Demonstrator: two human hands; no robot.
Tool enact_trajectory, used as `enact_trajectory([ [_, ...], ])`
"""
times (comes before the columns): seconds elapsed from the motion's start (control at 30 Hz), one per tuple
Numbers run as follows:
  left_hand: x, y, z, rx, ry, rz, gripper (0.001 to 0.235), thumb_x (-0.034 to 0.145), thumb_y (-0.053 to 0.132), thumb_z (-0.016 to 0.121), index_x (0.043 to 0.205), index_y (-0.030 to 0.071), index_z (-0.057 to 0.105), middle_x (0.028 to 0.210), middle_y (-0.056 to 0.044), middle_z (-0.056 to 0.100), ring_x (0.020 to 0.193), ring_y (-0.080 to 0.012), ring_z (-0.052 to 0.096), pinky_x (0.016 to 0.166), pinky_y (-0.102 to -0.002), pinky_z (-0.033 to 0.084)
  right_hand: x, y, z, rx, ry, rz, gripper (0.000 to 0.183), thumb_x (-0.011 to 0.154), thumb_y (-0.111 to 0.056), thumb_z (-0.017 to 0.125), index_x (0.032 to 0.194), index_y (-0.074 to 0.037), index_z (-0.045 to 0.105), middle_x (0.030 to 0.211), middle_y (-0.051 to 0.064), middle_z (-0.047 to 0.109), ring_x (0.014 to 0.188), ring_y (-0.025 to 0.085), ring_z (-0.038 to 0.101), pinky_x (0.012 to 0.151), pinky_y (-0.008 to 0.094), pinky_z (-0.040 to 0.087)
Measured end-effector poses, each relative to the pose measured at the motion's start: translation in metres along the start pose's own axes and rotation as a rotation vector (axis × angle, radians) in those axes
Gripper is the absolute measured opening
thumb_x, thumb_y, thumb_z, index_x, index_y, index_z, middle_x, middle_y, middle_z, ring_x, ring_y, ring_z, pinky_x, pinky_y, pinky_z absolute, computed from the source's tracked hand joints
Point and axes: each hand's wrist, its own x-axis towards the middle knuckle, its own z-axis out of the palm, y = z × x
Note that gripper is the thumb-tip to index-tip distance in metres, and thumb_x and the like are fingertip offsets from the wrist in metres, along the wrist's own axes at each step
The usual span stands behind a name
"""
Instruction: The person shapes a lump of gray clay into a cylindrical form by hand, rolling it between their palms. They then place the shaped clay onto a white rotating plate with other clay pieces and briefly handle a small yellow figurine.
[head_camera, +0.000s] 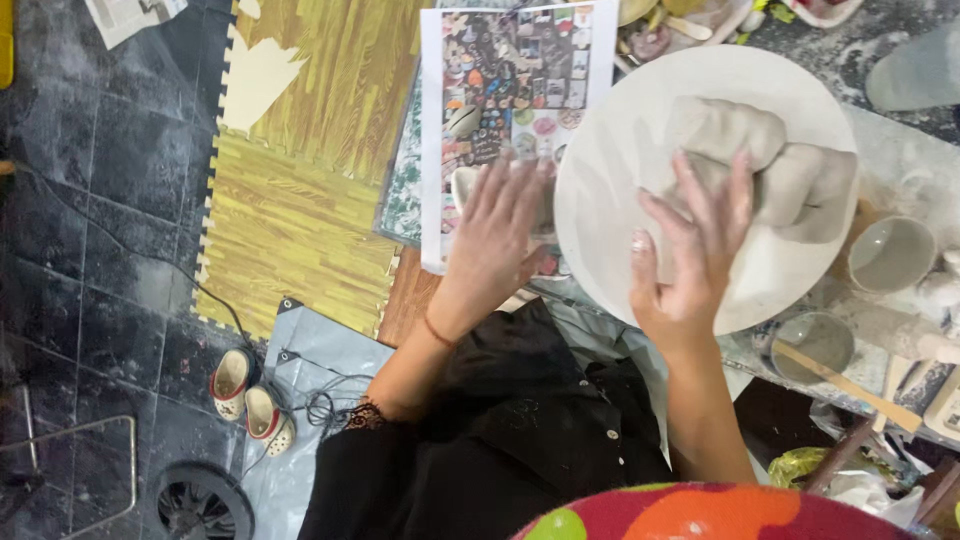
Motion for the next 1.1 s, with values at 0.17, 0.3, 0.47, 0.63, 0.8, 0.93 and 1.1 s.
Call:
enact_trajectory([
  [0.17, -0.009, -0.012, 0.018, -0.154, 0.013, -0.097, 0.07, 0.085, 0.02, 0.079, 0.144, -0.003, 0.048, 0.143, -0.017, 0.052, 0.137, -0.0361, 0.051, 0.124, -0.049, 0.037, 0.007, -0.021, 0.014, 0.098, -0.061, -0.027, 0.023, 0.107, -0.008, 0.063, 0.129, -0.002, 0.066, 0.157, 0.016, 0.053, 0.159, 0.046, 0.023, 0.13, 0.056, 0.024],
  [0.3, -0.018, -0.017, 0.017, -0.394, 0.177, -0.28, 0.062, 0.095, 0.012, 0.076, 0.15, 0.001, 0.048, 0.142, -0.018, 0.055, 0.132, -0.0315, 0.056, 0.115, -0.039, 0.048, 0.008, -0.025, 0.017, 0.112, -0.065, 0.035, 0.024, 0.109, -0.011, 0.061, 0.132, -0.003, 0.064, 0.158, 0.014, 0.051, 0.161, 0.043, 0.021, 0.133, 0.056, 0.025],
  [0.47, -0.022, -0.016, 0.009, -1.009, 0.282, -0.39, 0.064, 0.093, 0.008, 0.075, 0.151, 0.004, 0.047, 0.147, -0.014, 0.055, 0.135, -0.025, 0.056, 0.116, -0.038, 0.052, 0.012, -0.029, 0.029, 0.064, -0.102, 0.034, 0.038, 0.113, -0.028, 0.053, 0.141, -0.002, 0.057, 0.159, 0.014, 0.053, 0.16, 0.039, 0.029, 0.127, 0.055, 0.028],
  [0.63, -0.015, 0.018, 0.008, -1.55, 0.165, -0.337, 0.061, 0.095, 0.004, 0.075, 0.151, 0.001, 0.048, 0.153, -0.012, 0.053, 0.144, -0.0221, 0.051, 0.128, -0.038, 0.039, 0.022, -0.031, 0.029, 0.166, -0.062, 0.134, 0.086, 0.1, -0.068, 0.046, 0.144, 0.005, 0.048, 0.12, 0.02, 0.064, 0.105, 0.031, 0.066, 0.089, 0.041, 0.054],
  [0.8, -0.011, 0.046, 0.016, -1.4, 0.11, -0.185, 0.053, 0.097, 0.007, 0.075, 0.145, 0.002, 0.055, 0.143, -0.011, 0.058, 0.128, -0.0207, 0.056, 0.12, -0.035, 0.046, 0.023, -0.031, 0.006, 0.161, -0.03, 0.131, 0.06, 0.108, -0.054, 0.055, 0.136, -0.002, 0.055, 0.112, 0.02, 0.07, 0.096, 0.028, 0.073, 0.085, 0.034, 0.056],
  [0.93, -0.005, 0.055, 0.02, -0.921, 0.171, -0.075, 0.061, 0.089, 0.013, 0.081, 0.145, 0.011, 0.057, 0.142, -0.005, 0.062, 0.133, -0.0227, 0.06, 0.119, -0.033, 0.048, 0.02, -0.036, -0.001, 0.391, -0.021, 0.143, 0.051, 0.1, -0.03, 0.069, 0.131, 0.004, 0.046, 0.115, 0.022, 0.067, 0.106, 0.031, 0.069, 0.093, 0.039, 0.054],
  [1.1, 0.005, 0.06, 0.0, -0.776, 0.083, 0.131, 0.086, 0.087, 0.023, 0.082, 0.161, 0.015, 0.039, 0.158, -0.008, 0.039, 0.149, -0.0296, 0.04, 0.129, -0.044, 0.035, 0.022, -0.025, -0.003, 0.976, 0.09, 0.248, 0.039, 0.106, -0.014, 0.07, 0.137, -0.002, 0.05, 0.134, 0.019, 0.066, 0.124, 0.03, 0.069, 0.108, 0.048, 0.059],
])
